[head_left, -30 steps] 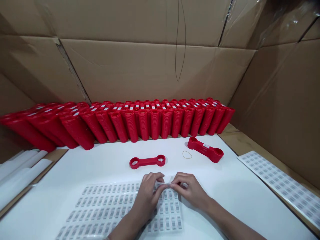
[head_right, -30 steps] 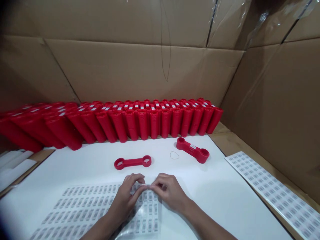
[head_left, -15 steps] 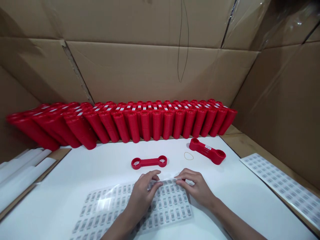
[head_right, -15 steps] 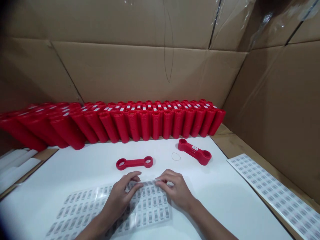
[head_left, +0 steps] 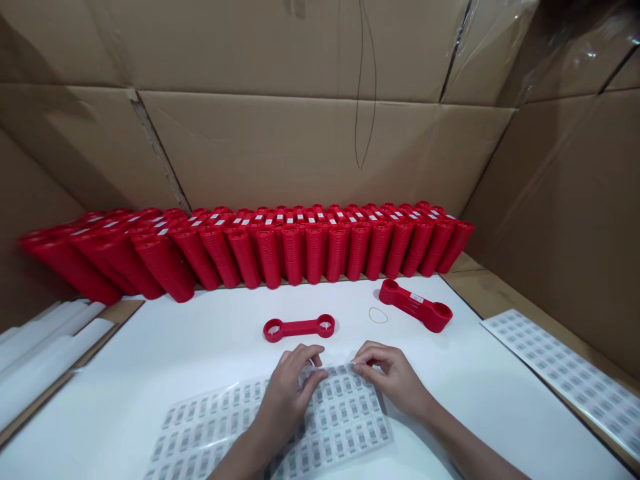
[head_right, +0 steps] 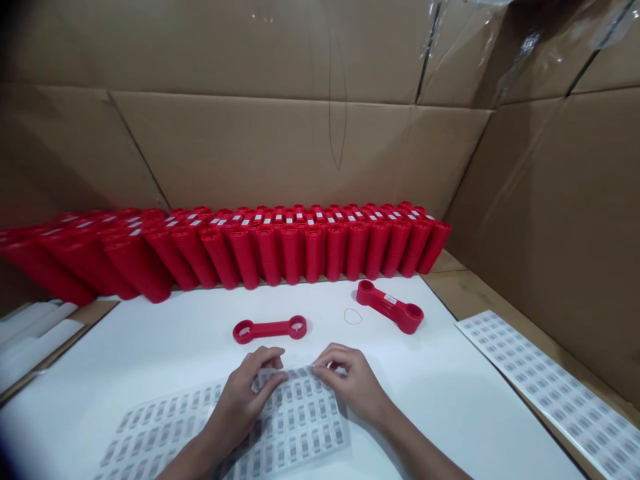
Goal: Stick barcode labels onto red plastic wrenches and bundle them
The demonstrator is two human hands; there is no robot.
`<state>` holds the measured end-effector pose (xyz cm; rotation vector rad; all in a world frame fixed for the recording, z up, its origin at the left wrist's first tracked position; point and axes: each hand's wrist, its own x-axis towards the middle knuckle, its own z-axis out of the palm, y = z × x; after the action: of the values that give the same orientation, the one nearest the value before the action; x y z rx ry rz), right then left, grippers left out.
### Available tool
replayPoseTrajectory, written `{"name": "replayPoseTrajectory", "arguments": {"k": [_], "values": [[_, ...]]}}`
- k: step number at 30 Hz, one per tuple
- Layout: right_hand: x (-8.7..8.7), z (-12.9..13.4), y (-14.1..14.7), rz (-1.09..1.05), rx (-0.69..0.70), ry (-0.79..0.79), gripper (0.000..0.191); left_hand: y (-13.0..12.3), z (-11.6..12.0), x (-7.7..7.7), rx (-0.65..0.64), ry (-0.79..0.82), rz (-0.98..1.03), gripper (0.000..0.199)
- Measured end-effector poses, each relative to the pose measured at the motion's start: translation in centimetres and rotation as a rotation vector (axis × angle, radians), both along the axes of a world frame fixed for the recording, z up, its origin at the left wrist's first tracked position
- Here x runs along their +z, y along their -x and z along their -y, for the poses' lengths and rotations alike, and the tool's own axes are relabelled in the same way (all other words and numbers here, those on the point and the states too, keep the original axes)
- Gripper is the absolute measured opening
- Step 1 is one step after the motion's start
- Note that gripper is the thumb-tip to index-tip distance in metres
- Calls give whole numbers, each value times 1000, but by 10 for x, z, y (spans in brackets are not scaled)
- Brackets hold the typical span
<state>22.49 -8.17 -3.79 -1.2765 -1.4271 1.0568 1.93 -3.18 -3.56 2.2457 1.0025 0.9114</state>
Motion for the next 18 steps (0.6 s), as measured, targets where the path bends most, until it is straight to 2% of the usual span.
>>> {"name": "replayPoseTrajectory", "arguments": {"k": [8,14,18], "values": [[-2,-1,2,70,-70,-63,32,1,2,0,86,138,43,26],[-6,0,5,88,-82,-100,30,-2,3,3,21,69,38,27],[-3,3,9,89,-31,-143,24,-4,5,3,-19,27,50,28]]}}
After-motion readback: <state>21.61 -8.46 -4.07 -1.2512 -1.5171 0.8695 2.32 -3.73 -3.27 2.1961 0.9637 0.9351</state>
